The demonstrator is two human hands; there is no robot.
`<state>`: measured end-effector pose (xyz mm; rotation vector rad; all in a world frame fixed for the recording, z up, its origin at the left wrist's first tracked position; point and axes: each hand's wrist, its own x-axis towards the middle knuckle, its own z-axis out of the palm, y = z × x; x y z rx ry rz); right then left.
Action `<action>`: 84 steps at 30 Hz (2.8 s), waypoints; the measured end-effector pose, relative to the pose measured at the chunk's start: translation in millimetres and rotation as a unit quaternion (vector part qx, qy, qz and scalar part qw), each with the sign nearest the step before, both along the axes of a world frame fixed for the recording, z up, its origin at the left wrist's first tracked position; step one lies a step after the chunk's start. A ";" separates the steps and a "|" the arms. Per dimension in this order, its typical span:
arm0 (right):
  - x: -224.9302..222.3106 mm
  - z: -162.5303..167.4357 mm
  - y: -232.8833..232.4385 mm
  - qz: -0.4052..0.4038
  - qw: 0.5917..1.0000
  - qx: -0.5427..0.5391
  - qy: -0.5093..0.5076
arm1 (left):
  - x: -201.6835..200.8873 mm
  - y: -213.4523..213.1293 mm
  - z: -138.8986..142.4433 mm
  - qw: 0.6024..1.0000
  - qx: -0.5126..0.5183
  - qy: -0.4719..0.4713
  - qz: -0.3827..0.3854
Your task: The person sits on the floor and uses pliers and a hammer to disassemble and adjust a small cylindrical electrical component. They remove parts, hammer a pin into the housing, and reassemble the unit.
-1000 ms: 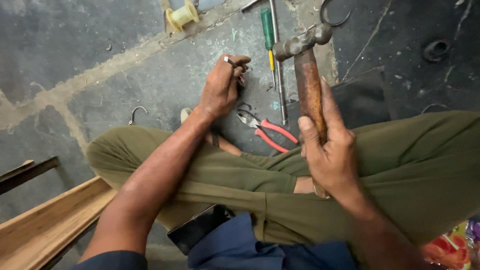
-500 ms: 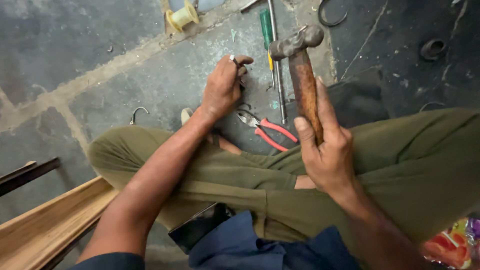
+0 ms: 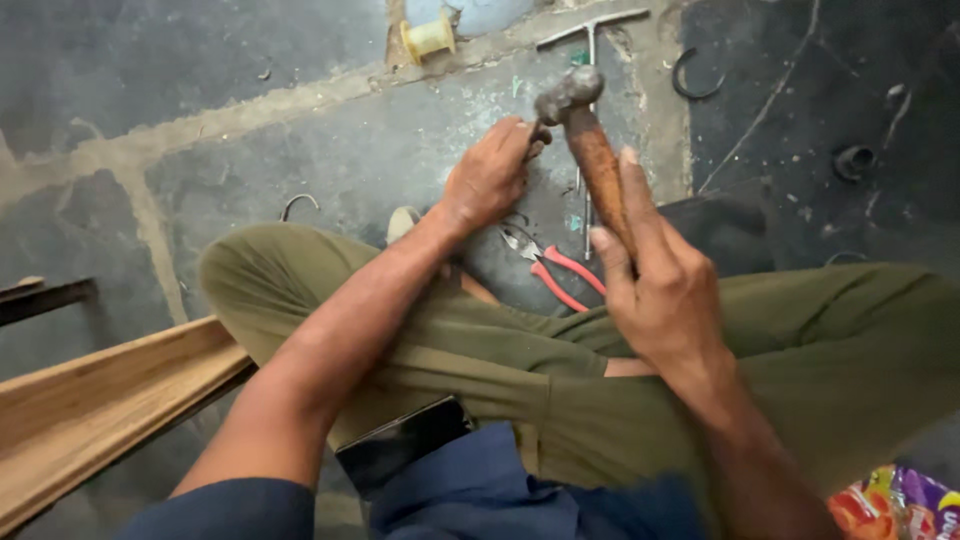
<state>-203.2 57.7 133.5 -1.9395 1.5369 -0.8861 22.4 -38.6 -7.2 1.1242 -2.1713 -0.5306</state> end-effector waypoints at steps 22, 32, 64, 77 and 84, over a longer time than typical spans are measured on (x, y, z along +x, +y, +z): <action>-10.4 -8.3 13.3 -0.109 0.990 0.027 -0.088 | 5.1 7.5 -3.9 0.999 0.028 0.036 0.008; -17.1 -15.8 18.5 -0.161 0.893 0.194 -0.373 | 22.6 14.8 34.9 0.979 0.135 0.121 0.093; -3.5 4.8 19.9 -0.140 0.875 0.284 -0.367 | 35.3 17.5 52.7 0.992 0.106 0.047 0.047; -2.9 -0.6 19.1 -0.135 0.887 0.284 -0.338 | 32.8 18.4 52.3 0.986 0.133 0.087 0.043; -2.6 0.1 17.2 -0.134 0.883 0.286 -0.347 | 33.3 17.3 50.5 0.991 0.120 0.056 0.027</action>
